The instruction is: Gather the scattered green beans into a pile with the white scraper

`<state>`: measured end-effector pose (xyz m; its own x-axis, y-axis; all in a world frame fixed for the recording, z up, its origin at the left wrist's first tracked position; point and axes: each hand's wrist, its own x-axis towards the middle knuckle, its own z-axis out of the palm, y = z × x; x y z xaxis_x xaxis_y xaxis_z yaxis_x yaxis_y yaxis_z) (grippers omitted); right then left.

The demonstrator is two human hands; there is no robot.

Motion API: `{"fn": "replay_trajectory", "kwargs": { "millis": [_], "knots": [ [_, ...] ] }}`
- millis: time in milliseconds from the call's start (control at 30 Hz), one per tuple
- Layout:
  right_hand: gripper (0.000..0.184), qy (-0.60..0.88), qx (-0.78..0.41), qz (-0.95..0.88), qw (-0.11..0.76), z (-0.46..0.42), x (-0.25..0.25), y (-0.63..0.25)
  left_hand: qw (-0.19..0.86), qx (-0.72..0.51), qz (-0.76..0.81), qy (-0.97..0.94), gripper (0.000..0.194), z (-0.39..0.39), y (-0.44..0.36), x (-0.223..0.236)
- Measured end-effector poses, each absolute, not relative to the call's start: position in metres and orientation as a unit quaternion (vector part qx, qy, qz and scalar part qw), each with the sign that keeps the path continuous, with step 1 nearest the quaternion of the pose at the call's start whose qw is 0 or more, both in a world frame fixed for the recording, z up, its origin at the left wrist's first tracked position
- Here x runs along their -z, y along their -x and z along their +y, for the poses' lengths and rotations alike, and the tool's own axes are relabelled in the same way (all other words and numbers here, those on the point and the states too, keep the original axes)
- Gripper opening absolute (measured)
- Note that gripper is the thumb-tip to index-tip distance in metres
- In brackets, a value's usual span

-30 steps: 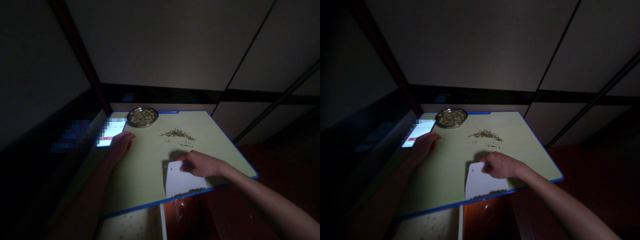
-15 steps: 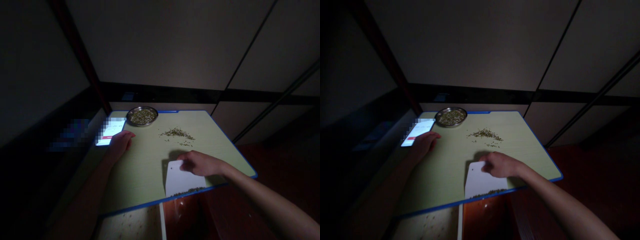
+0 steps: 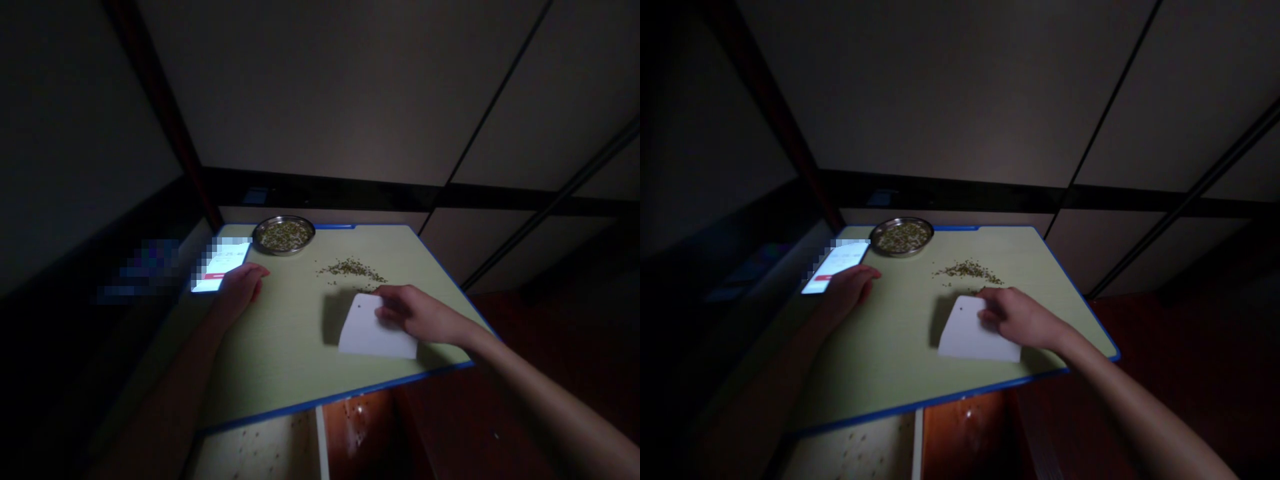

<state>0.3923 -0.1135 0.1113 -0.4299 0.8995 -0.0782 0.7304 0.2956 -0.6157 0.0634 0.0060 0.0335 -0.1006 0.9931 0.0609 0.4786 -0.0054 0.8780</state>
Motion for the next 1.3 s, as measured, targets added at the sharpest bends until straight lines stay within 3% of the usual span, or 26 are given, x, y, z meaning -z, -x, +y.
{"fn": "replay_trajectory", "kwargs": {
  "millis": [267, 567, 767, 1167, 1300],
  "knots": [
    [0.031, 0.658, -0.207, -0.653, 0.313, -0.106, -0.112, -0.474, 0.327, -0.408, 0.612, -0.593, 0.023, 0.005, -0.063, -0.032],
    [0.034, 0.721, -0.127, -0.639, 0.236, -0.101, -0.076, -0.51, 0.343, -0.401, 0.607, -0.595, 0.025, 0.008, -0.061, -0.025],
    [0.028, 0.733, -0.107, -0.629, 0.235, -0.089, -0.063, -0.505, 0.347, -0.402, 0.61, -0.587, 0.025, 0.006, -0.062, -0.026],
    [0.033, 0.744, -0.123, -0.586, 0.295, -0.074, -0.049, -0.505, 0.34, -0.387, 0.613, -0.599, 0.027, 0.005, -0.061, -0.024],
    [0.03, 0.775, -0.107, -0.563, 0.267, -0.053, -0.037, -0.512, 0.335, -0.388, 0.611, -0.603, 0.028, 0.007, -0.059, -0.019]
  ]
}}
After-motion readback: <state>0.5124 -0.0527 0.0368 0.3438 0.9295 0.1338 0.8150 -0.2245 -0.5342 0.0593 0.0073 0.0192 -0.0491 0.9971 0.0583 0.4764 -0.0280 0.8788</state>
